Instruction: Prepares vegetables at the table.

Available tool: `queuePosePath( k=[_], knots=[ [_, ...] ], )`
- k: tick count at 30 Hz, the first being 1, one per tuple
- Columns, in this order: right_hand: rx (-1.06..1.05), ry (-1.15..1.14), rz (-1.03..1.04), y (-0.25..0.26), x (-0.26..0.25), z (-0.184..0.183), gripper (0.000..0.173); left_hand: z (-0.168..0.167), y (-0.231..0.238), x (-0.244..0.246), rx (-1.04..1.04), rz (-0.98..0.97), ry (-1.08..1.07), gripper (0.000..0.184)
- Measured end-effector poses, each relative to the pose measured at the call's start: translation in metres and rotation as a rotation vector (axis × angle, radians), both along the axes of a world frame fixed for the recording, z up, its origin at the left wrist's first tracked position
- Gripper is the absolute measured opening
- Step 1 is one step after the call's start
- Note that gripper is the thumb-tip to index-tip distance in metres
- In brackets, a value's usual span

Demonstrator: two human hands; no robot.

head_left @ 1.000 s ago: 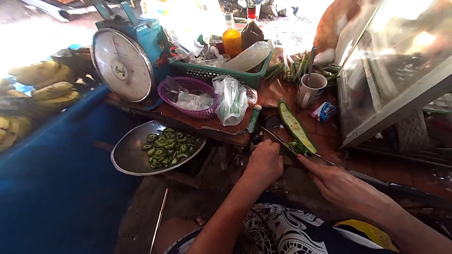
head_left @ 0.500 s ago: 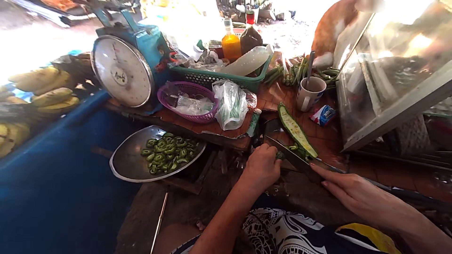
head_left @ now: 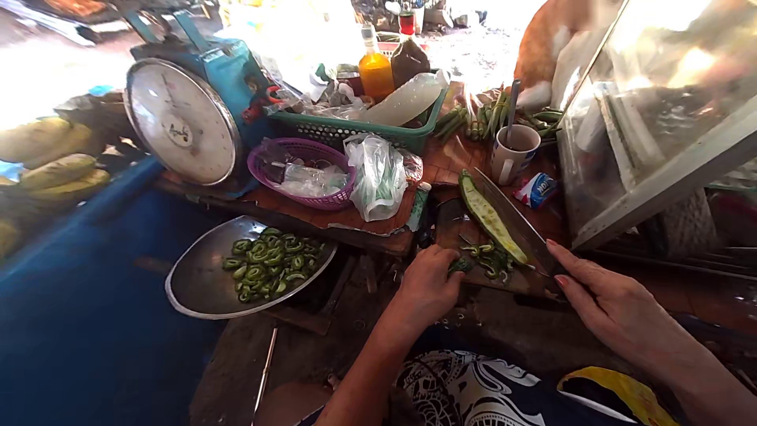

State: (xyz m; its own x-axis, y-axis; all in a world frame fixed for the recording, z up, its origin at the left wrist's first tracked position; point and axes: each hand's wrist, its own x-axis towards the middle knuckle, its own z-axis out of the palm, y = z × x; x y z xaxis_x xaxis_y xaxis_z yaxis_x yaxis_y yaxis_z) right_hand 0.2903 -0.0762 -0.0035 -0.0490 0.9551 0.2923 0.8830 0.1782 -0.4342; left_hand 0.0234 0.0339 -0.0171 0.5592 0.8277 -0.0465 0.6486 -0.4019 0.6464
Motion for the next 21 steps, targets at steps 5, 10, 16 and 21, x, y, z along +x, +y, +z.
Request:
queuePosePath(
  k=[5,10,16,21],
  knots=[
    [0.059,-0.262,-0.127,0.005,-0.002,-0.015,0.047,0.004,0.008,0.0,0.078,0.128,-0.097,0.032],
    [-0.008,-0.386,-0.122,0.007,-0.009,-0.029,0.043,0.008,0.038,0.024,0.247,0.186,-0.062,0.029],
    [0.036,-0.438,-0.124,0.013,-0.007,-0.034,0.042,-0.018,0.072,0.055,0.299,0.101,-0.17,0.028],
    [0.034,-0.441,-0.119,0.011,-0.006,-0.035,0.045,-0.042,0.072,0.051,0.408,0.133,-0.305,0.028]
  ],
)
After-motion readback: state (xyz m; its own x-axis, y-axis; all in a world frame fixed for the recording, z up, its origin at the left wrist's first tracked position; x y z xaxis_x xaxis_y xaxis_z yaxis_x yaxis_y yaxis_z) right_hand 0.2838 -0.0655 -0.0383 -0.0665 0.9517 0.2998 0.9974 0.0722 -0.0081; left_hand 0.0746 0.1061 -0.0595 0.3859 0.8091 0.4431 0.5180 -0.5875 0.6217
